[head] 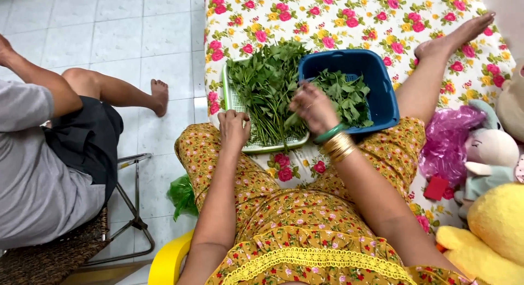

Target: Picking leaves from a bunch of water spinach and placing them into a blue plastic basket for food preparation.

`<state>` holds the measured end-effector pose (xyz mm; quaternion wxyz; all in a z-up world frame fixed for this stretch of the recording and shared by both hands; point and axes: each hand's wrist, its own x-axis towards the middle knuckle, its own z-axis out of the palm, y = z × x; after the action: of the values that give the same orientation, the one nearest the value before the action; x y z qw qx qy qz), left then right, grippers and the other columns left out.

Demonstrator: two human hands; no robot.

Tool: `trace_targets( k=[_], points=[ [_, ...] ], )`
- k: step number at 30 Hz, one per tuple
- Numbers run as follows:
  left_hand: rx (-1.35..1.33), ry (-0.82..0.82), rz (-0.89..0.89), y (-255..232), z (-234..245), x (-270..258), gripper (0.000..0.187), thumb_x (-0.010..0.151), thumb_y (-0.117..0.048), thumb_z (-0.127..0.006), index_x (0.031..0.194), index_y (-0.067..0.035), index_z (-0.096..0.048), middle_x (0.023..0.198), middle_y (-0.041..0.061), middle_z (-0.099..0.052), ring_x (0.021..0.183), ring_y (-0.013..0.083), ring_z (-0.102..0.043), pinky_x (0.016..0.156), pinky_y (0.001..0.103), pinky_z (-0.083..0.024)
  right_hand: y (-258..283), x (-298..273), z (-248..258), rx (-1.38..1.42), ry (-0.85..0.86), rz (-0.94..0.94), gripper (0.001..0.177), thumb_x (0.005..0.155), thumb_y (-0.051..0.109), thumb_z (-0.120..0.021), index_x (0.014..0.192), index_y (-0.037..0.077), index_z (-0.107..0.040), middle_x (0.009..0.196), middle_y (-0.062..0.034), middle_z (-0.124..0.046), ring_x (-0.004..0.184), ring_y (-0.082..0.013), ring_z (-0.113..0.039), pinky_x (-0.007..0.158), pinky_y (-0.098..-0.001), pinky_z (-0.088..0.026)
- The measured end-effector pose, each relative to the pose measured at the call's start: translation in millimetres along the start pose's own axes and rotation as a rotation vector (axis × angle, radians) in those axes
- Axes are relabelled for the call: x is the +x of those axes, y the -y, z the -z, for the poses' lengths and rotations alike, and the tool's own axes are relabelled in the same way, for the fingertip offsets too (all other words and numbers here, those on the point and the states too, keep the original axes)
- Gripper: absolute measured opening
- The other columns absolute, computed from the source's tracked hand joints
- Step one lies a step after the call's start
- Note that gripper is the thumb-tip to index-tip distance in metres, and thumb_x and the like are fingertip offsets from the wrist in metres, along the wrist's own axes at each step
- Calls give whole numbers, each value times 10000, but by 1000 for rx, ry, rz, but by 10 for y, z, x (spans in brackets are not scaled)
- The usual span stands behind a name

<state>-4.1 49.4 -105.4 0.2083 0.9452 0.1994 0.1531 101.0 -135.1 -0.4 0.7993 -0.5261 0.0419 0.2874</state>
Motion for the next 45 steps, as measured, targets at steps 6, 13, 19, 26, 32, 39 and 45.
trace_targets(
  k=[6,13,19,26,32,39,45],
  points=[
    [-42,-51,27,-65,125,-51,101,711,-111,-627,803,-148,-651,828,55,-526,886,248,-467,710,349,-470,53,1061,1318,-361,-349,211,674,832,274,-687,1343,160,-263,1334,-165,-337,1226,-365,-362,933,-645,-209],
    [51,-228,265,165,5,72,199,719,-68,-553,917,-87,-552,909,126,-512,913,336,-471,729,429,-458,-97,-19,1055,-1204,-82,776,294,805,282,-626,1009,74,-588,998,-158,-572,1010,-342,-512,910,-452,-359],
    [-135,199,621,442,-241,367,428,823,-449,-487,1102,-126,-517,1023,161,-601,1010,380,-545,866,517,-401,-344,-350,1019,-1875,37,374,559,775,439,-555,1272,283,-351,1375,-105,-242,1311,-334,-122,992,-636,-95],
    [-279,223,554,711,-510,429,596,752,-500,-526,1137,-45,-547,1069,217,-575,1042,395,-518,862,479,-408,-391,378,1410,-1973,-143,365,274,783,220,-504,1054,259,-483,1419,-76,-192,1336,-337,-62,1019,-580,-96],
    [-316,127,555,837,-714,440,490,722,-490,-563,1049,-127,-608,1002,132,-620,1009,326,-549,860,425,-427,-331,1435,1915,-2042,-224,457,271,784,324,-507,1025,224,-430,1398,-49,-210,1312,-300,-134,981,-520,-201],
    [-403,102,597,364,-94,251,470,746,-405,-579,1057,-53,-587,1048,171,-600,1055,337,-522,866,433,-426,-186,2123,2217,-2082,-237,256,287,800,419,-447,1071,339,-393,1389,1,-210,1312,-269,-123,1006,-492,-151],
    [-491,69,701,-62,142,186,511,729,-415,-612,1113,-80,-571,1087,180,-585,1113,326,-480,914,437,-393,-71,2244,2211,-2045,-209,233,313,810,407,-410,1117,373,-364,1370,19,-205,1301,-261,-103,1013,-484,-124]
  ],
)
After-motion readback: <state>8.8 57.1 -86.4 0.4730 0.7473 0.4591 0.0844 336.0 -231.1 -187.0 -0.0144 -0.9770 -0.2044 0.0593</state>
